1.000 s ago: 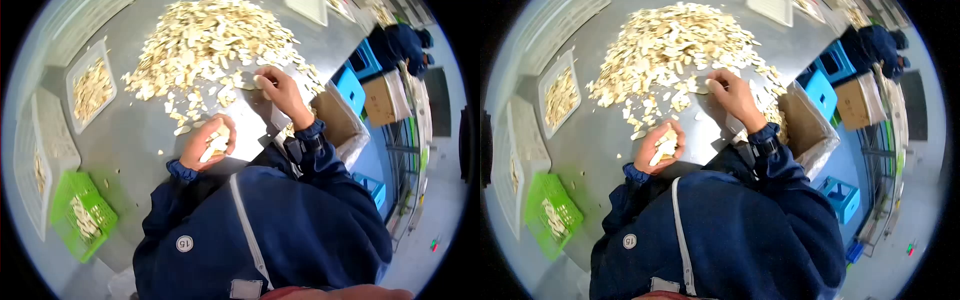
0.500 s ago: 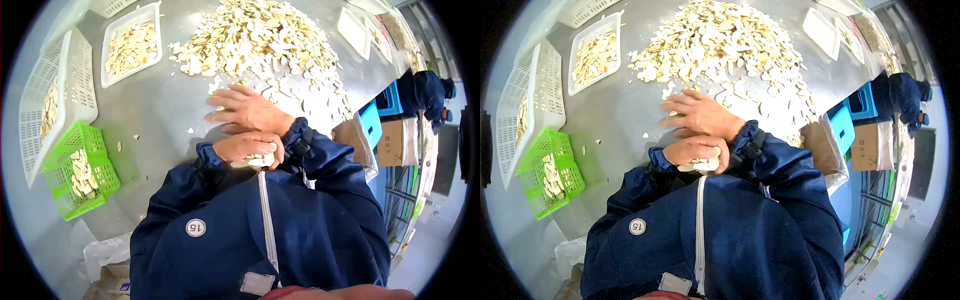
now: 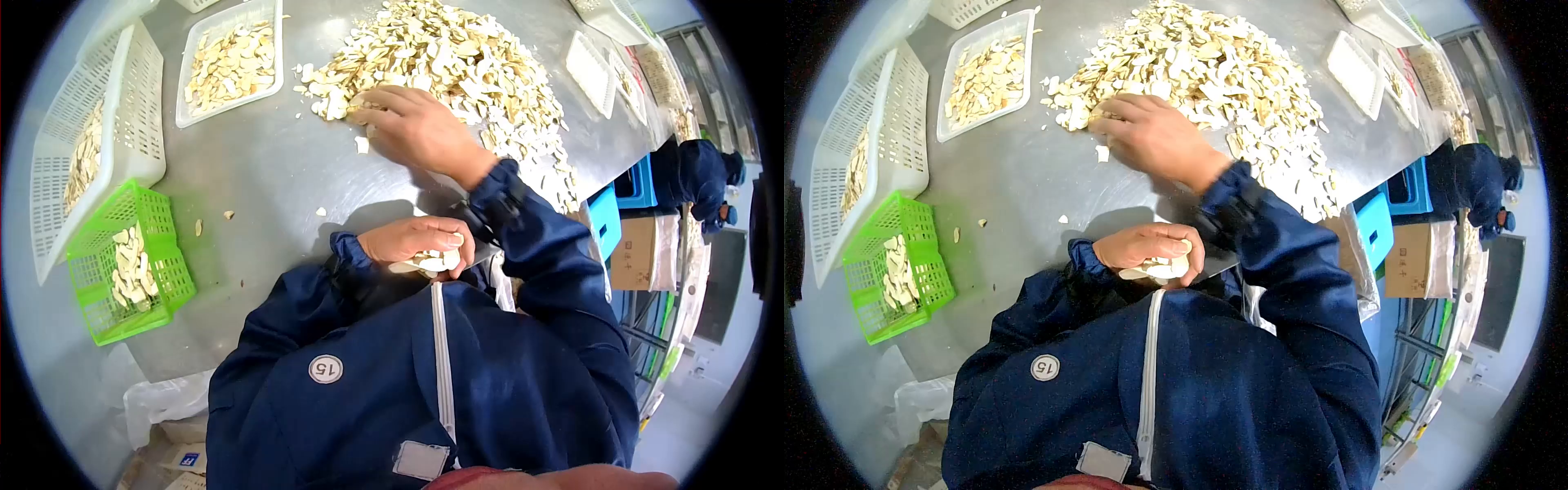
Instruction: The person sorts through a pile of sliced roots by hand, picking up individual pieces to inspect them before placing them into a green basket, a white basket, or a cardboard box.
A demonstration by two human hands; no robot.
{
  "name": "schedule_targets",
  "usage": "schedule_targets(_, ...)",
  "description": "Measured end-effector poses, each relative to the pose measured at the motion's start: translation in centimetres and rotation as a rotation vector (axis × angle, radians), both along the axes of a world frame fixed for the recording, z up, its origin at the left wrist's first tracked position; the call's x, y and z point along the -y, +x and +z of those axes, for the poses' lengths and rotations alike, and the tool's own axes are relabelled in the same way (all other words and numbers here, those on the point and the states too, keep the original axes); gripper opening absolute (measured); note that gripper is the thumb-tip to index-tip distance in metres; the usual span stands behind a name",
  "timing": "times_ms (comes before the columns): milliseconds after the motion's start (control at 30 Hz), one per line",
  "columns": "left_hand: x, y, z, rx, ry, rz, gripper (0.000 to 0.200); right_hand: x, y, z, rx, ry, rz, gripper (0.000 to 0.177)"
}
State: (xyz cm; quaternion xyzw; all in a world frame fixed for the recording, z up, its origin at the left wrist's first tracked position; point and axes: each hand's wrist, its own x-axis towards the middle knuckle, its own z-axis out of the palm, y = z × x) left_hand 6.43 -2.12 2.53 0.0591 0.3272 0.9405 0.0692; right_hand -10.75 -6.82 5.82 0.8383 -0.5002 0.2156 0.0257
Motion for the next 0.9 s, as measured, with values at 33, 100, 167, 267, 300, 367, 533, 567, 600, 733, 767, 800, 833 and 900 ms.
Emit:
schedule_targets(33, 0.1, -0.1, 0.0, -0.003, -0.014, -0.008, 0.029, 0.9, 1.0, -0.5, -0.031, -0.039, -0.012, 0.034)
schedule_targets(100, 0.2, -0.1, -0.1, -0.018, -0.016, -0.02, 0.029, 2.2, 2.0, -1.2, -0.101, -0.112, -0.032, 0.034)
schedule_targets(167, 0.3, 0.0, 0.0, -0.022, -0.014, -0.02, 0.03, 1.9, 1.6, -1.3, -0.178, -0.024, -0.034, 0.032)
schedule_targets(267, 0.3, 0.1, 0.3, -0.012, 0.0, 0.005, 0.029, -1.9, -1.1, -0.2, -0.173, 0.126, 0.069, 0.029)
schedule_targets(300, 0.2, 0.1, 0.4, -0.005, 0.006, 0.016, 0.029, -3.2, -2.0, 1.2, -0.096, 0.17, 0.094, 0.03)
schedule_targets(367, 0.1, -0.1, 0.2, 0.009, 0.019, 0.027, 0.028, -5.1, -4.3, 1.6, 0.067, 0.146, -0.019, 0.033)
schedule_targets(533, 0.0, -0.5, 0.2, 0.061, 0.024, 0.023, 0.026, -9.2, -6.8, 2.0, 0.212, 0.296, -0.342, 0.039)
schedule_targets(567, 0.0, -0.5, 0.1, 0.078, 0.012, 0.023, 0.026, -10.0, -6.7, 2.1, 0.267, 0.4, -0.359, 0.039)
schedule_targets(600, 0.1, -0.4, 0.2, 0.079, 0.002, 0.01, 0.027, -10.7, -6.9, 2.1, 0.242, 0.351, -0.331, 0.035)
schedule_targets(733, 0.0, -0.4, -0.3, 0.062, -0.029, 0.03, 0.029, -12.2, -8.7, 1.3, 0.317, 0.224, -0.551, 0.029)
schedule_targets(767, 0.0, -0.5, -0.3, 0.065, -0.049, 0.032, 0.03, -12.6, -8.6, 1.5, 0.378, 0.308, -0.589, 0.03)
schedule_targets(800, 0.1, -0.5, -0.1, 0.068, -0.069, 0.036, 0.03, -12.8, -8.3, 1.8, 0.439, 0.392, -0.624, 0.031)
schedule_targets(833, 0.1, -0.5, 0.0, 0.071, -0.088, 0.041, 0.03, -13.1, -8.0, 2.1, 0.501, 0.477, -0.658, 0.032)
schedule_targets(900, 0.2, -0.4, 0.5, 0.115, -0.056, 0.039, 0.031, -13.6, -8.0, 2.3, 0.476, 0.431, -0.709, 0.031)
